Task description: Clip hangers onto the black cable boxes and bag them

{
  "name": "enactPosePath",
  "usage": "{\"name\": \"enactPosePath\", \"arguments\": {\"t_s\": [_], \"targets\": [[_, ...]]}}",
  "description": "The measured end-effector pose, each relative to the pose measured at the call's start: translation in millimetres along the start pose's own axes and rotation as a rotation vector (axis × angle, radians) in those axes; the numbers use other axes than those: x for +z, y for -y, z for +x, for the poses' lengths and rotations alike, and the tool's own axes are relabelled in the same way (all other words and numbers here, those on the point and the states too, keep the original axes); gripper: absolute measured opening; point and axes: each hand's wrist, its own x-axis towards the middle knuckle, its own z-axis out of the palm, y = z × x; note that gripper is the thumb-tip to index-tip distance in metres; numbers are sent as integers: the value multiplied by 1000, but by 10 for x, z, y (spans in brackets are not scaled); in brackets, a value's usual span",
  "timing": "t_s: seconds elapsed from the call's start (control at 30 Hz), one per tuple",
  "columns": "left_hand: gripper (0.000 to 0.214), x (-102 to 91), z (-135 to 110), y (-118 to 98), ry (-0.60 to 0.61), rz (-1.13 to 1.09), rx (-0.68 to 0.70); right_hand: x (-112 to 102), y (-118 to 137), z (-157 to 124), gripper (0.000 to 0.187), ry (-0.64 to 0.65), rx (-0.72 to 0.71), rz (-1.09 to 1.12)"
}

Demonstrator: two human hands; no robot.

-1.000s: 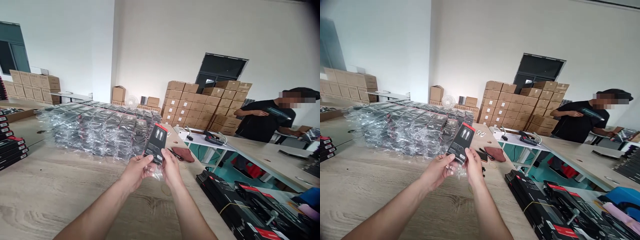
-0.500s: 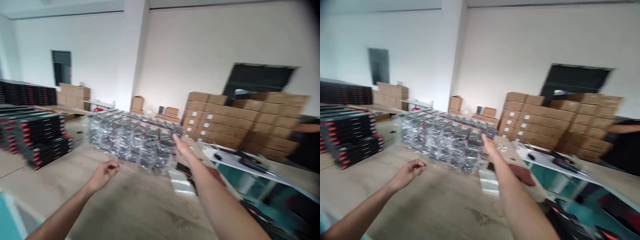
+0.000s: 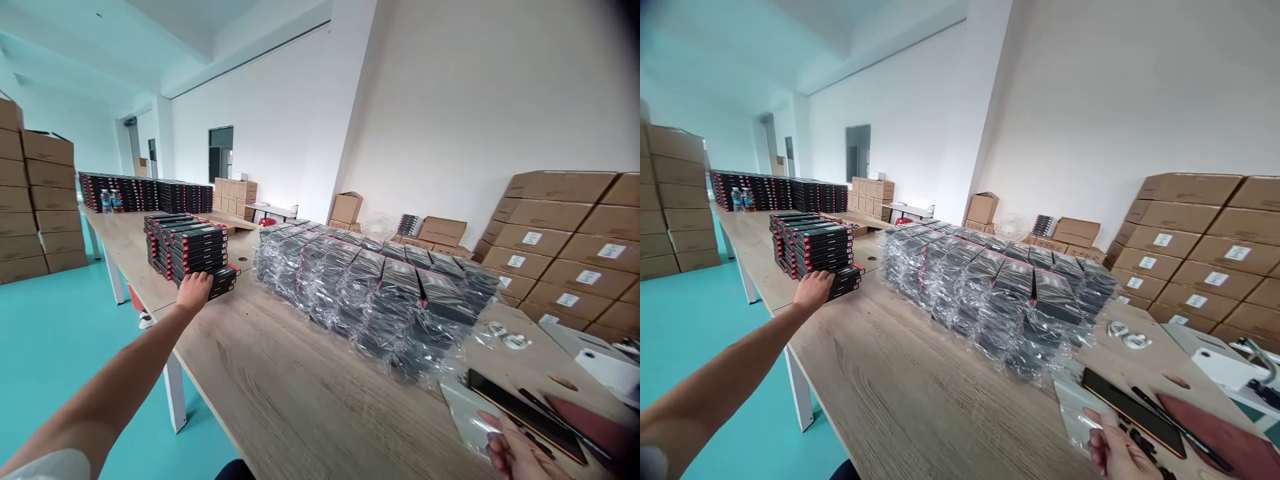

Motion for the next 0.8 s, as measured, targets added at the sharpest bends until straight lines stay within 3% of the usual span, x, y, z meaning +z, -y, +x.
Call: {"name": "enactPosePath", "arguments": {"t_s": [0.07,0.13,0.23,0.33,0.4,0.5,0.63,0.73,0.8], "targets": [[29,-10,-113,-187,7,-25,-11,20,64,-114,36,-116,54,-7],[29,3,-325,-499,89,-254,-31,60,131,-193,37,-141,68,12],[29,99,-812,-1124,523,-989,-47,161,191,-299,45,-16,86,40],[32,239,-1322,-1790,920,-1380,-116,256,231,-429,59,168,127,144],[33,330,-1570,-2223,1118,-1434,-96,283,268,-524,67,318,84,273],[33,460,-1792,-2850,1417,-1456,-32,267,321,-642,64,348,40,367],[59,632,-1974,-3512,1812,-1621,-266,150,291,-662,52,338,67,316],[66,767,-2097,-3737,1935,-1653,-420,76,231,-626,47,232,-2,64],[62,848,-2164,-3773,1866,-1608,-428,114,254,-665,47,64,-189,-191]]}}
